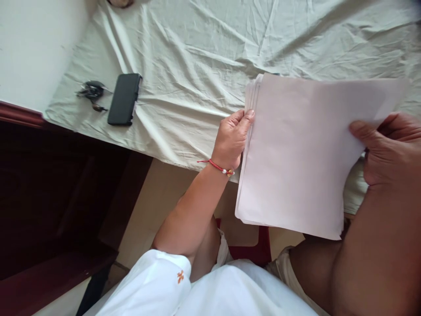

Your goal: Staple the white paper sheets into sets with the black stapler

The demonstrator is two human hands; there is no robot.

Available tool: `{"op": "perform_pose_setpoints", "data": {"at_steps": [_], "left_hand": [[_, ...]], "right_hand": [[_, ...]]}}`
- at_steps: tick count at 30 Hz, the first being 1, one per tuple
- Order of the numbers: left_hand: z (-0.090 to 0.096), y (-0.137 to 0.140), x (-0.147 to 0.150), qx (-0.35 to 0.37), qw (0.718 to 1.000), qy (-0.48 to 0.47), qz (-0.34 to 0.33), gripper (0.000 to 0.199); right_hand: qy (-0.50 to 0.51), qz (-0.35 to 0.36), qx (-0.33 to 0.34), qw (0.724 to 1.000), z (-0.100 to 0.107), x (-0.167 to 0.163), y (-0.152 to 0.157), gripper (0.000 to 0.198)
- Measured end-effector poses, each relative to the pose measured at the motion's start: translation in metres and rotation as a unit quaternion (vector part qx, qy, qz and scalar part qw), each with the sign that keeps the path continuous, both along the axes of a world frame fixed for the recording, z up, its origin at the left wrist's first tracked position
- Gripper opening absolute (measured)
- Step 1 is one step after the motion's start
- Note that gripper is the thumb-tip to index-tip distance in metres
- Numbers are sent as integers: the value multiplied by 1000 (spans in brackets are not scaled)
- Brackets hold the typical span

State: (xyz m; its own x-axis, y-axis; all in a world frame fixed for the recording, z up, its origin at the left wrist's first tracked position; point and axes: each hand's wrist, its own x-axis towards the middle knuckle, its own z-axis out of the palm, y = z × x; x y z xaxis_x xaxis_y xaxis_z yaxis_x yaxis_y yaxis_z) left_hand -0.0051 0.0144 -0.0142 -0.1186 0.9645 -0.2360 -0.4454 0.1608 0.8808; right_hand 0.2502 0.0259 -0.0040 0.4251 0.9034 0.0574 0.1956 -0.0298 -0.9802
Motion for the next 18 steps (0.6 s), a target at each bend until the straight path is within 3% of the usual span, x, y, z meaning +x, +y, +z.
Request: {"op": "perform_pose_setpoints", "data": {"at_steps": [5, 12, 18], "left_hand": [[-3, 1, -3, 1, 1000, 11, -16, 13], [-5, 0, -4, -6, 1000, 13, -1, 20], [-2, 0, -3, 10, 1000, -10, 11, 12]], "right_hand": [[-4, -1, -14, 1000, 4, 0, 1, 13], [4, 2, 31, 1000, -10, 13, 5, 21], [-27, -15, 30, 999, -15, 20, 9, 20]]}}
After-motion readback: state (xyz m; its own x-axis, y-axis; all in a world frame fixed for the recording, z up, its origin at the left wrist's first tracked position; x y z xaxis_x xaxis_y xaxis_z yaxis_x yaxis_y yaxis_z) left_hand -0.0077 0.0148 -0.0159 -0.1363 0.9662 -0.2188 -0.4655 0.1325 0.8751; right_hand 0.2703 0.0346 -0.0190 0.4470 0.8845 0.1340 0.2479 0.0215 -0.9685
